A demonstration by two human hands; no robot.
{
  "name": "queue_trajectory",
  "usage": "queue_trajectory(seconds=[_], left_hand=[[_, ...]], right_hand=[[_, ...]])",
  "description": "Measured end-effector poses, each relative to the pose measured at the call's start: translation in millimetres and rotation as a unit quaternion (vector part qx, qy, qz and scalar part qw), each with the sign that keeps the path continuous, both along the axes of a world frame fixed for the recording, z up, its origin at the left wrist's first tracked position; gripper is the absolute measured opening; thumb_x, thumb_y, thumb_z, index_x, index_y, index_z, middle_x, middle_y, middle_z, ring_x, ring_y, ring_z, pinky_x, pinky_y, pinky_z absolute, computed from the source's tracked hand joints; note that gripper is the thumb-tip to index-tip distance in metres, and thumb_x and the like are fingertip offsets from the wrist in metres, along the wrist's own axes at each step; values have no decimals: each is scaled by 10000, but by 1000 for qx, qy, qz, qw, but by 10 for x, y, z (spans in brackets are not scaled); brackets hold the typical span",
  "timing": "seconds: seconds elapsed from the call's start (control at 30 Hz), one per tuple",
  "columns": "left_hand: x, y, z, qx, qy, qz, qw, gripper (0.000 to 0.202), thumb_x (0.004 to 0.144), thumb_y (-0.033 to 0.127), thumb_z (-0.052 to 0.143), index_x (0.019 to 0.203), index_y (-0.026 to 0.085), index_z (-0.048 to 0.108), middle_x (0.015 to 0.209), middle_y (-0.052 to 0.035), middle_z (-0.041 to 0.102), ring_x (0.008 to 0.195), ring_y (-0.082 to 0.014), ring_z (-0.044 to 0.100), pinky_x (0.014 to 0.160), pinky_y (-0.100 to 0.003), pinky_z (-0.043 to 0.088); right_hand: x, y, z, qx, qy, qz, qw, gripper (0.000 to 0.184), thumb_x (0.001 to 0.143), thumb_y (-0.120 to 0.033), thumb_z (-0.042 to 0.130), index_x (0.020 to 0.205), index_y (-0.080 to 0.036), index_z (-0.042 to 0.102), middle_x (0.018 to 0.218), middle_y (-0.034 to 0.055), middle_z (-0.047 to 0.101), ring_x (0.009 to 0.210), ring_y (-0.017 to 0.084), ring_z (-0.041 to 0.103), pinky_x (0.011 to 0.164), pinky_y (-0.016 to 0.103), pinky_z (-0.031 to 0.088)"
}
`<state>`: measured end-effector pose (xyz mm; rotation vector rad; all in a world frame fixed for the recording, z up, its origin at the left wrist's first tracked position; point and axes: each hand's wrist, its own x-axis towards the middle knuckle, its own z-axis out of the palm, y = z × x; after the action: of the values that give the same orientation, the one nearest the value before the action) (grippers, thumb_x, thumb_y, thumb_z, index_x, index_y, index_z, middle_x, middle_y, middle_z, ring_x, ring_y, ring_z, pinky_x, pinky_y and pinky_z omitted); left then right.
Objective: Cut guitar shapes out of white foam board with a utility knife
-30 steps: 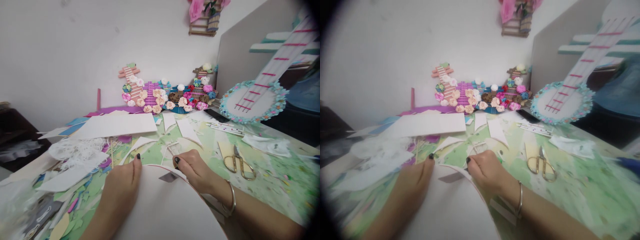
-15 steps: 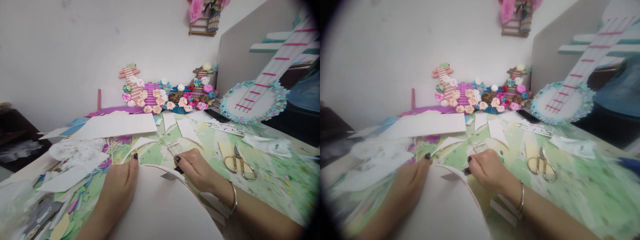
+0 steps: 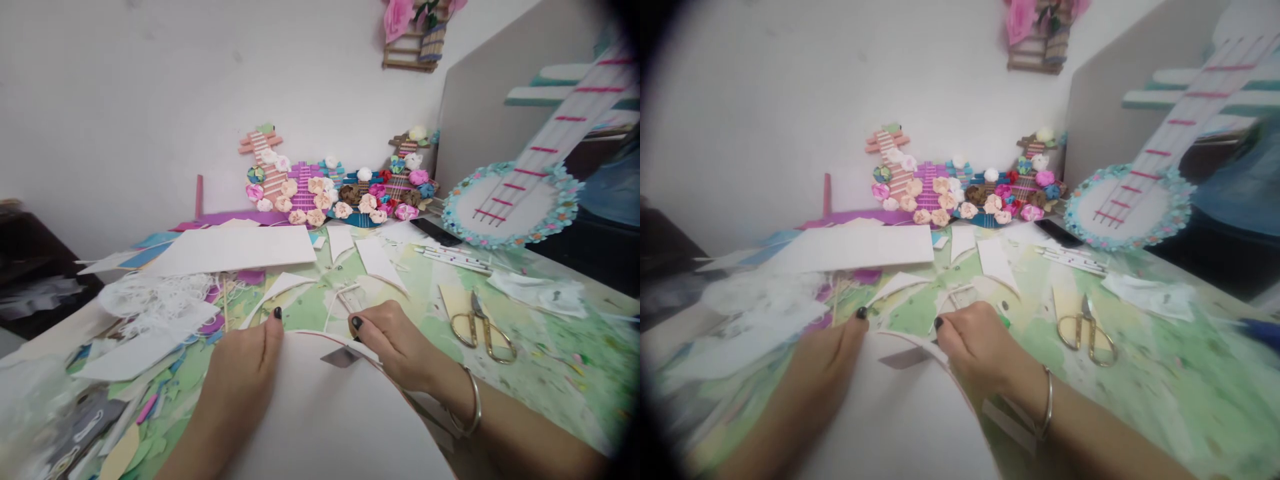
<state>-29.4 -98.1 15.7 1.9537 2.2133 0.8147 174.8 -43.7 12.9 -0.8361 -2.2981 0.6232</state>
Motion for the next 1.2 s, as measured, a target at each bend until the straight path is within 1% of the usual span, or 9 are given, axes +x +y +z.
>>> queue_trajectory(seconds=[0.2,0.4,0.67,0.8,0.9,0.97,1.07,1.13,1.2], left_hand=[[-22,-17,35,32,-58,-3,998,490,874,423,224,447,195,299,391,16,389,399,-109,355,465,-276,215],[-14,-7,-4,57,1,-6,998,493,867,412,228,430,200,315,386,7,386,395,-114,333,464,-283,192],[-20,-12,5,17,35,27,999,517,866,423,193,437,203,380,415,-24,471,411,-135,377,486,-284,202],[-34,-13,6,9,31,27,999,514,866,430,198,430,203,349,401,-15,439,407,-131,358,483,-284,196],[-43,2,-3,36,11,0,999,487,871,438,235,458,197,327,411,6,409,425,-122,356,482,-276,210],[-36,12,-10,46,-29,-56,997,458,886,436,258,511,190,350,459,23,433,455,-110,383,489,-256,245],[-14,26,-21,18,-87,-153,984,425,900,443,284,580,186,394,529,43,465,505,-89,425,509,-220,289],[-1,38,-31,0,-86,-171,982,425,894,458,308,583,184,404,527,49,455,509,-85,419,512,-216,287],[9,53,-42,-8,-74,-159,984,436,888,471,319,574,181,406,518,49,449,507,-86,409,513,-221,278]], right_hand=[[19,33,-19,12,10,-2,1000,332,861,-206,316,536,-172,257,482,-46,225,458,67,221,501,246,187],[15,37,-25,22,10,-5,1000,338,867,-220,310,536,-172,263,481,-45,239,454,66,228,502,250,183],[19,4,20,33,-26,-46,998,337,860,-217,318,527,-170,288,472,-41,271,452,68,244,509,266,166],[8,12,14,27,-26,-47,998,334,851,-212,326,524,-171,271,471,-43,249,449,67,228,505,264,165],[-2,19,-15,17,-21,-44,999,330,842,-201,326,521,-171,253,472,-45,228,449,67,217,503,261,167],[-9,30,-38,13,-18,-41,999,332,841,-199,329,519,-170,253,473,-46,223,450,66,217,503,260,168],[-25,53,-62,-3,-11,-33,999,337,840,-193,338,513,-165,256,477,-47,220,458,64,225,503,254,171],[-41,60,-67,-29,-5,-19,999,344,843,-184,335,510,-161,253,482,-47,216,468,62,237,503,246,178],[-58,53,-66,-53,1,-8,999,348,847,-176,330,508,-158,251,488,-47,213,478,61,244,501,238,184]])
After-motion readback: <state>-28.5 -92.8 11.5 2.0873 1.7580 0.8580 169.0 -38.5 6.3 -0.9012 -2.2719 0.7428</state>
